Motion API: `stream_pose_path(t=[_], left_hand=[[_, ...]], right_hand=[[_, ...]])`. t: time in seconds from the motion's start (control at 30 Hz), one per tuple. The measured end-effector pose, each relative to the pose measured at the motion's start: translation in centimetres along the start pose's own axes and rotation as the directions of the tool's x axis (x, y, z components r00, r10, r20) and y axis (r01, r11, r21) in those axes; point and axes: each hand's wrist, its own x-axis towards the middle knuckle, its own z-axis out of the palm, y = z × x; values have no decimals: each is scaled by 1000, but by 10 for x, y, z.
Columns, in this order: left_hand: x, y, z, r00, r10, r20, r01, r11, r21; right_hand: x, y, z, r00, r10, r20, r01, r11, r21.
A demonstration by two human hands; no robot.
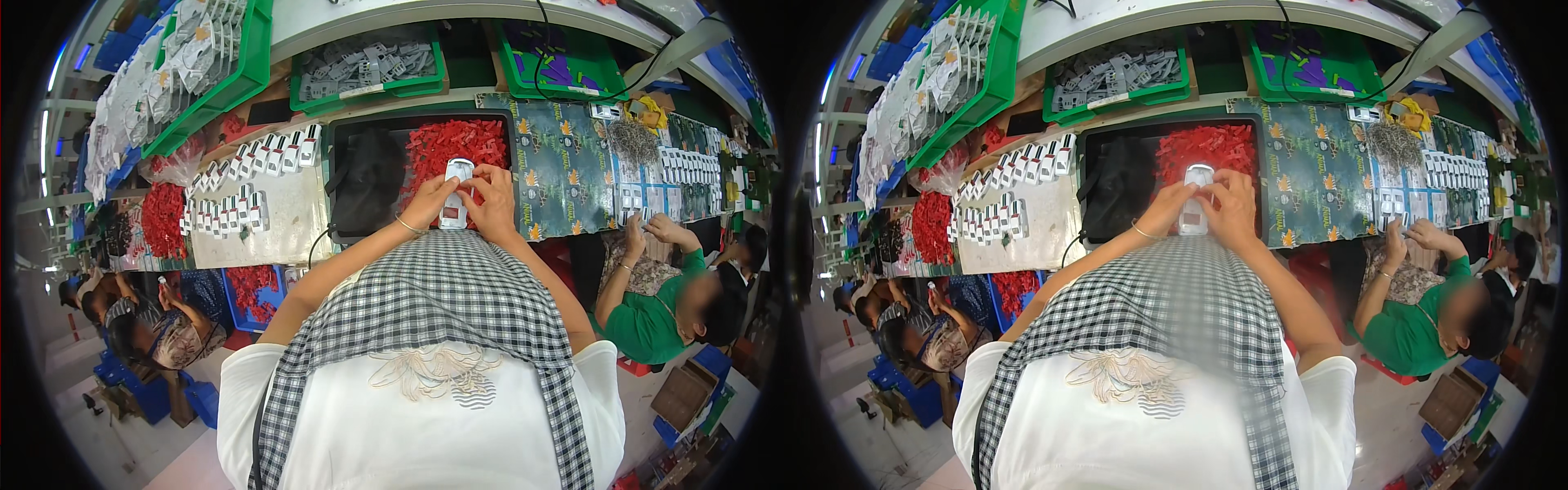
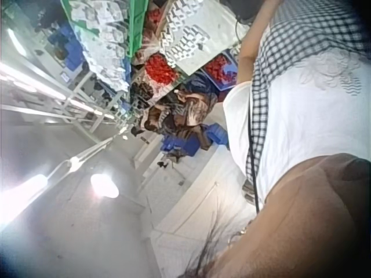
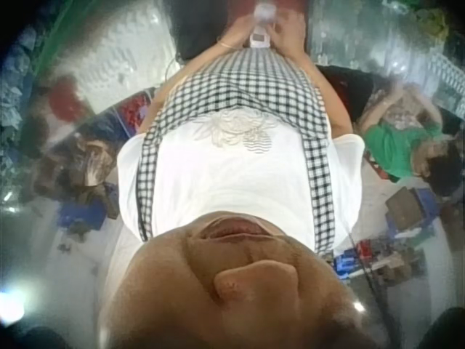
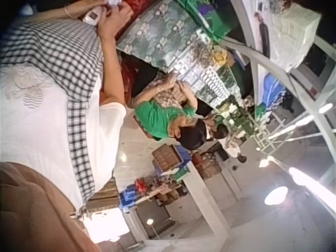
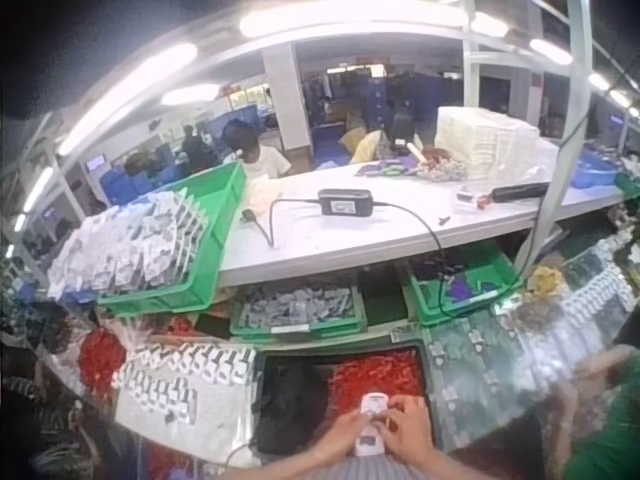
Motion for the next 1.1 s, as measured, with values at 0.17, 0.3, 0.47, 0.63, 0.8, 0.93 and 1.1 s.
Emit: stream_pose_path(t=[0.17,0.3,0.47,0.63,0.8,0.93,1.1], left_hand=[[2,-6,-1,1000,13,7,-13,1000,-13],[6,-12,-6,999,51,15,-51,997,62],[7,-13,-5,991,128,-24,-124,984,125],[3,-8,-4,982,178,-67,-151,944,293],[-3,-4,0,969,234,-82,-194,923,331],[-4,-4,-2,963,235,-130,-182,928,325],[-5,-6,-7,950,290,-116,-236,910,341]], right_hand=[[-1,3,1,997,-67,29,68,997,-39],[-2,2,3,998,-60,36,62,997,-38],[-1,-2,1,1000,-6,-28,7,999,31],[1,-3,3,964,265,8,-259,936,237],[3,3,6,859,413,304,-511,734,447],[-1,7,10,896,333,294,-441,750,493],[-2,8,17,892,348,289,-445,789,424]])
